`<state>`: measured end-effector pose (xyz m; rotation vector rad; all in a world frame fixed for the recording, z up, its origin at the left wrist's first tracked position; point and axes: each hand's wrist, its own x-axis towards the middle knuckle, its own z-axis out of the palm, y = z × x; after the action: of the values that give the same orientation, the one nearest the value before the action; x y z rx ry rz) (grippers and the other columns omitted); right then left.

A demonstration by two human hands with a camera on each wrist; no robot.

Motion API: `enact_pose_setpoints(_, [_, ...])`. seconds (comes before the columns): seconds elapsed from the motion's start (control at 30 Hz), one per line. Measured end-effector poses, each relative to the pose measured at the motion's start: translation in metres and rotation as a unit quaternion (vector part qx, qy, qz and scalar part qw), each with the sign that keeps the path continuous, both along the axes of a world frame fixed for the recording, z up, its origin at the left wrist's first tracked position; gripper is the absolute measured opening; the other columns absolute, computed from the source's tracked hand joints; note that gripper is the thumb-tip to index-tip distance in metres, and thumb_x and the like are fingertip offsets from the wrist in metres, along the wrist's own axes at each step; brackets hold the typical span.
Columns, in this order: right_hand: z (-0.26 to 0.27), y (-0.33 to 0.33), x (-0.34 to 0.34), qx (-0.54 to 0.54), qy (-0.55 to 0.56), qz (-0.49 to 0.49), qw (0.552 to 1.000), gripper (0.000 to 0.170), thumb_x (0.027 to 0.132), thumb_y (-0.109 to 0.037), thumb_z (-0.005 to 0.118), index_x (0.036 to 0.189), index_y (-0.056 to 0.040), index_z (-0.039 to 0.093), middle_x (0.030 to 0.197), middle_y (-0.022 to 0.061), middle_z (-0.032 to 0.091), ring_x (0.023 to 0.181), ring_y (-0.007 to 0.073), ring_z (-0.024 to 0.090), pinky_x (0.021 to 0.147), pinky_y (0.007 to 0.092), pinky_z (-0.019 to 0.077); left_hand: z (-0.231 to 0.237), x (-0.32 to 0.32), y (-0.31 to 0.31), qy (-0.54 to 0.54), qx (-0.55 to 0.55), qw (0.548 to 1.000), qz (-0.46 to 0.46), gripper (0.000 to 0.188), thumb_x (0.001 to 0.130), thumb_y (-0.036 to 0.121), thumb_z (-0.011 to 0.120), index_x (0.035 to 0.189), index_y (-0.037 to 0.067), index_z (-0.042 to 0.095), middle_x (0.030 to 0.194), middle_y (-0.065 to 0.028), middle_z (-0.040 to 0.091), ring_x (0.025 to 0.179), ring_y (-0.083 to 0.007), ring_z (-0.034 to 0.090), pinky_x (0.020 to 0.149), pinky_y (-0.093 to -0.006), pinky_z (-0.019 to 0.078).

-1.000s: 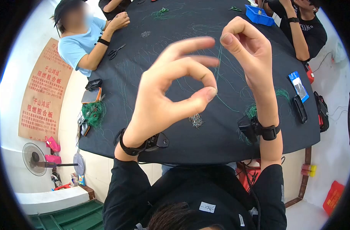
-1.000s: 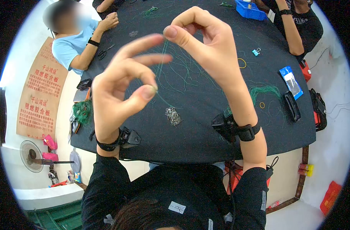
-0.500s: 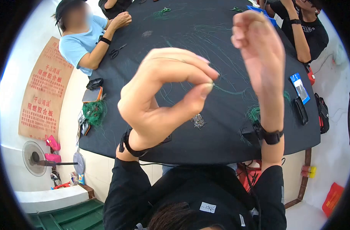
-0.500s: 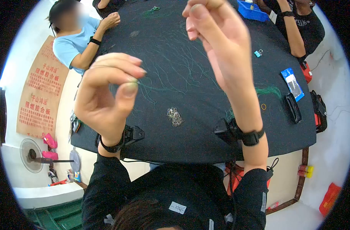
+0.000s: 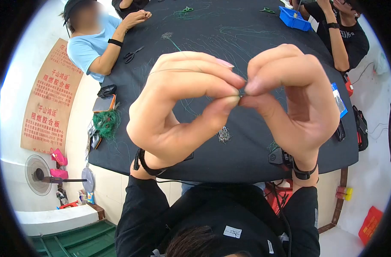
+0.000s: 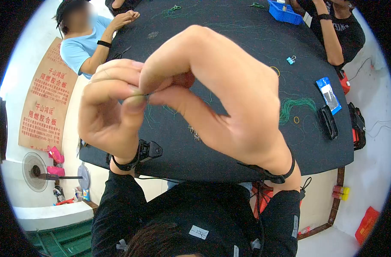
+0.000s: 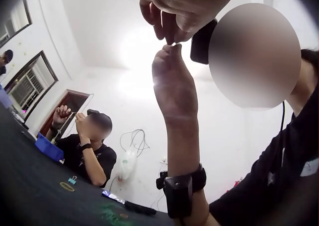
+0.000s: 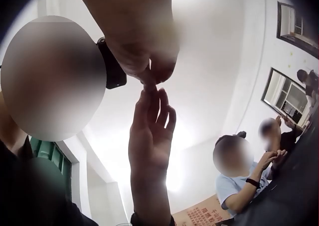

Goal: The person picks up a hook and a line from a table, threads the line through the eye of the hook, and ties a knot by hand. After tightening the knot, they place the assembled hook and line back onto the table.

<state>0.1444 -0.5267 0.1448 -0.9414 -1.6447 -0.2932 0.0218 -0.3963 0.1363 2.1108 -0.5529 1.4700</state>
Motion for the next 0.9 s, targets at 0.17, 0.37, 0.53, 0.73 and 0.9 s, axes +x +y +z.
enact_pose_setpoints(0.17, [-0.003, 0.003, -0.007, 0.043, -0.005, -0.057, 0.997, 0.025, 0.069, 0.014, 0.065, 0.091, 0.0046, 0.058, 0.085, 0.0137, 0.058, 0.073, 0.0157, 0.054, 0.059, 0.0216, 0.0436, -0.003, 0.0, -0.006, 0.0, -0.031, 0.999, 0.025, 0.016, 0.08, 0.006, 0.065, 0.085, -0.004, 0.054, 0.084, -0.0176, 0.062, 0.085, -0.0259, 0.059, 0.079, -0.0362, 0.046])
enact_pose_setpoints(0.37, [0.007, -0.004, 0.004, 0.076, -0.156, -0.229, 0.958, 0.019, 0.069, 0.011, 0.064, 0.087, 0.004, 0.065, 0.083, 0.0128, 0.058, 0.069, 0.0146, 0.053, 0.059, 0.0216, 0.0427, 0.002, -0.001, 0.003, -0.036, -0.103, 0.99, 0.086, 0.013, 0.085, 0.006, 0.056, 0.088, -0.007, 0.055, 0.086, -0.0199, 0.062, 0.082, -0.026, 0.06, 0.078, -0.0376, 0.0486])
enact_pose_setpoints(0.53, [0.023, -0.046, 0.052, 0.053, -0.21, -0.392, 0.894, 0.017, 0.079, 0.008, 0.059, 0.093, 0.0031, 0.066, 0.091, 0.0114, 0.062, 0.08, 0.016, 0.059, 0.072, 0.0235, 0.047, 0.015, -0.009, 0.034, -0.16, -0.244, 0.95, 0.109, 0.017, 0.086, 0.007, 0.058, 0.093, -0.008, 0.059, 0.089, -0.0192, 0.064, 0.082, -0.0221, 0.064, 0.072, -0.0328, 0.0547])
enact_pose_setpoints(0.73, [0.032, -0.061, 0.104, 0.158, -0.132, -0.392, 0.896, 0.016, 0.088, -0.007, 0.053, 0.09, 0.0072, 0.061, 0.071, 0.0098, 0.059, 0.061, 0.0135, 0.056, 0.055, 0.0204, 0.0423, 0.027, -0.027, 0.066, -0.205, -0.301, 0.921, 0.14, 0.022, 0.087, 0.014, 0.058, 0.095, -0.006, 0.06, 0.092, -0.0188, 0.064, 0.089, -0.0244, 0.063, 0.076, -0.038, 0.0537])
enact_pose_setpoints(0.9, [0.02, -0.08, 0.107, 0.064, -0.038, -0.508, 0.858, 0.019, 0.088, -0.009, 0.057, 0.104, -0.0027, 0.065, 0.098, 0.0075, 0.065, 0.09, 0.0157, 0.061, 0.084, 0.0264, 0.0464, 0.028, -0.029, 0.066, -0.207, -0.322, 0.912, 0.145, 0.021, 0.087, 0.015, 0.058, 0.095, -0.005, 0.061, 0.096, -0.0182, 0.064, 0.089, -0.0235, 0.063, 0.076, -0.0372, 0.0533])
